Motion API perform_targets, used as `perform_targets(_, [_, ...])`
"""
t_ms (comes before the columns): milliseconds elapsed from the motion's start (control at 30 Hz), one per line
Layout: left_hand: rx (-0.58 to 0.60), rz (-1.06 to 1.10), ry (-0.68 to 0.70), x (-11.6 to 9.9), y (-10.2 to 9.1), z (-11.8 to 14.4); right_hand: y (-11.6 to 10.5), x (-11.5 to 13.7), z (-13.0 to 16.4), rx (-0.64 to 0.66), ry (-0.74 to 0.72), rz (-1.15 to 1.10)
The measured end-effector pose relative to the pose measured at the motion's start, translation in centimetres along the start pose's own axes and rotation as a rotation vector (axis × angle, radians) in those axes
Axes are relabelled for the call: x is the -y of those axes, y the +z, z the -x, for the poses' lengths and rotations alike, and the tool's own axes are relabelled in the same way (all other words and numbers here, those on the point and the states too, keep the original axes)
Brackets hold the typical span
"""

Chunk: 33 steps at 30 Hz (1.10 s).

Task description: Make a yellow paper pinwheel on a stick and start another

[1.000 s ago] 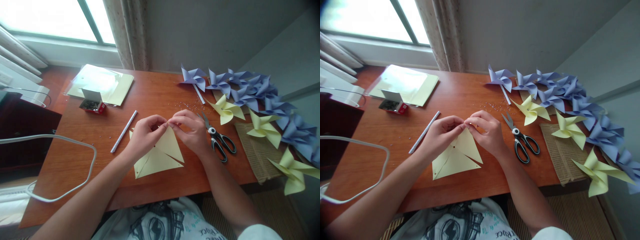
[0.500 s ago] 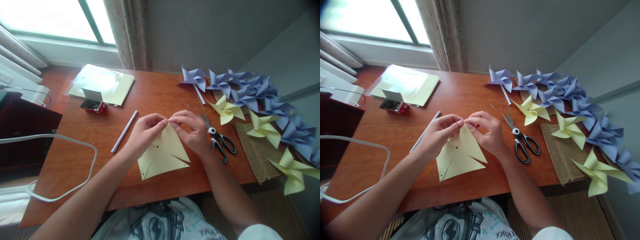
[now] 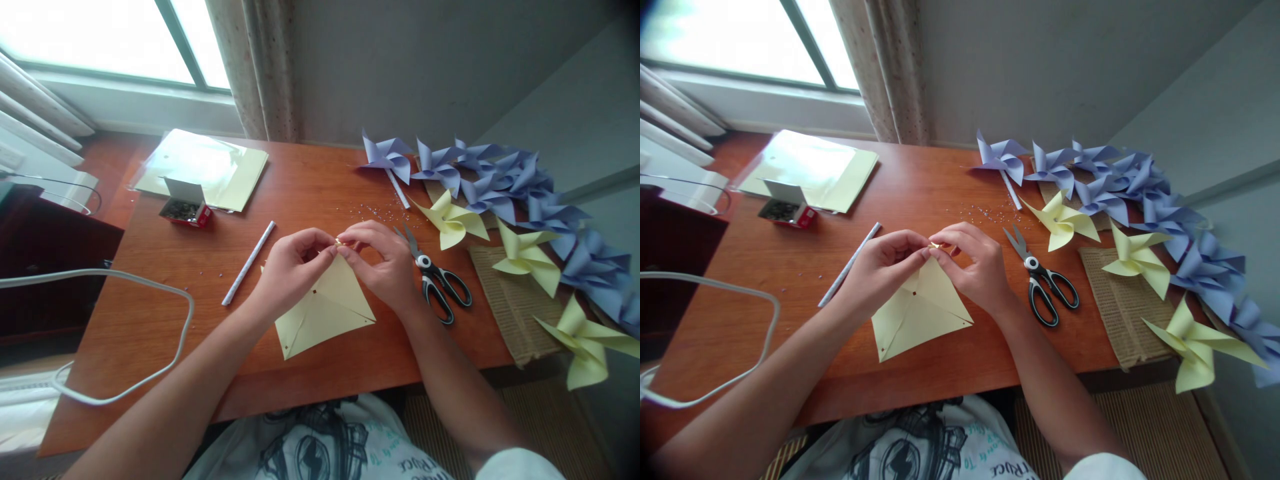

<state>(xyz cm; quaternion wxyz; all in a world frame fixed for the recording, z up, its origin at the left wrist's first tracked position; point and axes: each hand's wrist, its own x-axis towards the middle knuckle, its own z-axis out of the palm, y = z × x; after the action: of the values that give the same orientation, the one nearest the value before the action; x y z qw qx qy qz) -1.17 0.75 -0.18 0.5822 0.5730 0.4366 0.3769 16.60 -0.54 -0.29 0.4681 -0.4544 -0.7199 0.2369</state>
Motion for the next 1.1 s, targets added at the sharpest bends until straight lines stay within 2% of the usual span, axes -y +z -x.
perform_targets(300, [-0.016,-0.095,-0.007,-0.2,-0.1,0.0,0.0,-0.3,0.2,-0.014,-0.057,0.060])
perform_targets(600, [-0.022,0.053,-0.066,-0.3,-0.1,-0.1,0.1,-0.2,0.2,-0.010,-0.094,0.078])
perform_targets(1100, [-0.023,0.156,-0.103,-0.9,-0.1,0.0,-0.1,0.0,0.2,-0.027,-0.184,0.085])
